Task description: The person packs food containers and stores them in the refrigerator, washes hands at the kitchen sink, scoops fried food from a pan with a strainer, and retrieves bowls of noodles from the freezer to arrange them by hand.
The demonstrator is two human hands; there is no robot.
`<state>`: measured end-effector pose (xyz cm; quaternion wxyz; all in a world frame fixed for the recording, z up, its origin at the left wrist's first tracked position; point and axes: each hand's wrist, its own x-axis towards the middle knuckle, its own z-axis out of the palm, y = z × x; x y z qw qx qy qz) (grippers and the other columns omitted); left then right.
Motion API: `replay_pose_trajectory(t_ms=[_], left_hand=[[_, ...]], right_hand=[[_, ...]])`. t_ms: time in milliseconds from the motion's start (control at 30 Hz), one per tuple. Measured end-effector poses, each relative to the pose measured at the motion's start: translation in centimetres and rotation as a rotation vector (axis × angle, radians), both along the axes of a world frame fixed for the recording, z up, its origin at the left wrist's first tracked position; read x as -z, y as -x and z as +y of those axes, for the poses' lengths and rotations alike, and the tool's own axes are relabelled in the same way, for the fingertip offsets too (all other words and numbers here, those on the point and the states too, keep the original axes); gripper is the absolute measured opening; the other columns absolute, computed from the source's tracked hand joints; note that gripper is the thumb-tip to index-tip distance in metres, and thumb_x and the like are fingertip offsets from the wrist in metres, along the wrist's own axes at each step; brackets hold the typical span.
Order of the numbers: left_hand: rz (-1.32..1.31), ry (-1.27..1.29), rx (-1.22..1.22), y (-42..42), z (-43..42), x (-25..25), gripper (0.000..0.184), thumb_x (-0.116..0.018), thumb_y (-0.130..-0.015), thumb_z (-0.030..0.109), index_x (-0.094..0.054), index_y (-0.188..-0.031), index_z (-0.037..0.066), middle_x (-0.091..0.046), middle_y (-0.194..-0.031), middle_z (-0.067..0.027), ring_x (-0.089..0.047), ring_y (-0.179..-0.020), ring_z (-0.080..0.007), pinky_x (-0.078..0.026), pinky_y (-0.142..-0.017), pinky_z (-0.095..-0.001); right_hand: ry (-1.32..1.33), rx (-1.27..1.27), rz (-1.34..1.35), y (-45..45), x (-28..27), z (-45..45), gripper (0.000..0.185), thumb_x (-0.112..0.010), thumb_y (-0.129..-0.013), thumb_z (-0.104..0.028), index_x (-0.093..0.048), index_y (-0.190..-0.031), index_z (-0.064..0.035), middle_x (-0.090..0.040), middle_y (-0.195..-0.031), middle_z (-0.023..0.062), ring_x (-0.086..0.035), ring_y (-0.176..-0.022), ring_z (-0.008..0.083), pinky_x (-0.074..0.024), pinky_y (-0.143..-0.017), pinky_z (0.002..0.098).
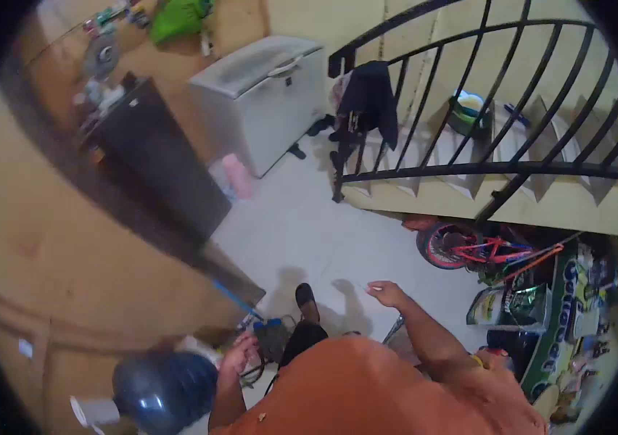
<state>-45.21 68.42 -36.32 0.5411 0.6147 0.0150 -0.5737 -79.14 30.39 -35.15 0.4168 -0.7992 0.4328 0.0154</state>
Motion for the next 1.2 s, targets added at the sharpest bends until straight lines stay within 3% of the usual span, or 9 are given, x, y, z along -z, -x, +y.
replay_pose_trajectory(t_ms=[167,333,433,500,633,833,933,1100,1200], left_hand=[[0.006,0.083,-0.121,-11.5,-19.8,-2.5,0.048,-0.059,-0.087,0.024,-0.039,-0.129,0.011,-0.058,-0.105,-0.0054,-0.058,-0.085,-0.0162,-0.047,-0.062,-0.0275],[-0.097,0.160,0.254,-18.7,-41.8,-9.0,0.045,-0.059,-0.086,0.029,-0.047,-0.124,0.009,-0.058,-0.099,-0.0019,-0.057,-0.081,-0.0139,-0.044,-0.062,-0.0268],[-0.150,0.241,0.247,-19.7,-54.9,-10.9,0.043,-0.058,-0.084,0.026,-0.049,-0.123,0.010,-0.058,-0.100,-0.0021,-0.058,-0.079,-0.0145,-0.042,-0.060,-0.0247],[-0.148,0.299,0.327,-20.5,-63.0,-10.8,0.047,-0.058,-0.084,0.027,-0.046,-0.126,0.009,-0.058,-0.101,-0.0020,-0.057,-0.083,-0.0156,-0.043,-0.063,-0.0264],[-0.246,0.342,0.390,-18.3,-73.5,-14.9,0.050,-0.059,-0.083,0.027,-0.045,-0.128,0.010,-0.057,-0.104,-0.0029,-0.054,-0.095,-0.0192,-0.044,-0.072,-0.0314],[-0.463,0.224,0.550,-18.9,-87.9,-11.6,0.071,-0.064,-0.080,0.029,-0.026,-0.138,0.013,-0.053,-0.103,-0.0063,-0.050,-0.088,-0.0162,-0.043,-0.071,-0.0328],[-0.540,0.190,0.520,-20.3,-94.1,-5.8,0.073,-0.067,-0.078,0.030,-0.029,-0.135,0.008,-0.051,-0.112,-0.0097,-0.049,-0.096,-0.0183,-0.042,-0.078,-0.0338],[-0.468,0.569,0.579,-19.9,-96.3,-9.6,0.051,-0.065,-0.083,0.024,-0.046,-0.122,-0.002,-0.060,-0.105,-0.0098,-0.055,-0.089,-0.0179,-0.044,-0.079,-0.0314],[-0.560,0.622,0.553,-20.3,-95.4,-13.4,0.039,-0.064,-0.083,0.014,-0.050,-0.117,0.000,-0.063,-0.092,-0.0075,-0.057,-0.079,-0.0144,-0.047,-0.071,-0.0294]], right_hand=[[-0.112,0.214,0.345,7.8,6.9,-6.2,0.045,-0.052,-0.086,-0.042,-0.058,-0.114,-0.0066,-0.059,-0.109,0.0167,-0.057,-0.099,0.0280,-0.0451,-0.085,0.0363],[-0.289,0.355,0.250,1.7,7.7,-8.0,0.041,-0.053,-0.089,-0.030,-0.052,-0.119,-0.0032,-0.056,-0.107,0.0145,-0.055,-0.092,0.0241,-0.0462,-0.077,0.0351],[-0.625,0.443,-0.329,-13.4,6.0,-13.8,0.039,-0.054,-0.090,-0.023,-0.048,-0.122,-0.0012,-0.054,-0.106,0.0131,-0.055,-0.087,0.0218,-0.0469,-0.072,0.0344],[-1.616,0.567,-1.171,-24.3,5.3,-19.4,0.039,-0.054,-0.092,-0.018,-0.045,-0.125,0.0002,-0.053,-0.105,0.0122,-0.054,-0.084,0.0202,-0.0474,-0.069,0.0340],[-1.138,0.968,-0.780,-26.8,-17.8,-23.8,0.044,-0.038,-0.097,-0.036,-0.042,-0.128,-0.0057,-0.051,-0.115,0.0100,-0.053,-0.099,0.0270,-0.0444,-0.086,0.0442],[0.124,0.105,0.078,-2.0,12.6,-18.7,0.037,-0.044,-0.093,-0.031,-0.058,-0.113,-0.0041,-0.061,-0.108,0.0165,-0.058,-0.103,0.0263,-0.0421,-0.094,0.0375],[-0.269,0.395,-0.029,-12.5,3.1,-28.8,0.044,-0.047,-0.091,-0.039,-0.056,-0.118,-0.0049,-0.060,-0.113,0.0149,-0.056,-0.105,0.0236,-0.0408,-0.094,0.0344],[-0.342,0.464,-0.320,-30.1,-5.4,-39.4,0.055,-0.052,-0.087,-0.048,-0.052,-0.126,-0.0091,-0.062,-0.109,0.0108,-0.057,-0.094,0.0182,-0.0441,-0.085,0.0303],[-0.514,0.582,-0.411,-36.6,-10.6,-42.9,0.054,-0.050,-0.091,-0.044,-0.043,-0.133,-0.0099,-0.053,-0.124,0.0106,-0.051,-0.113,0.0220,-0.0384,-0.095,0.0340]])
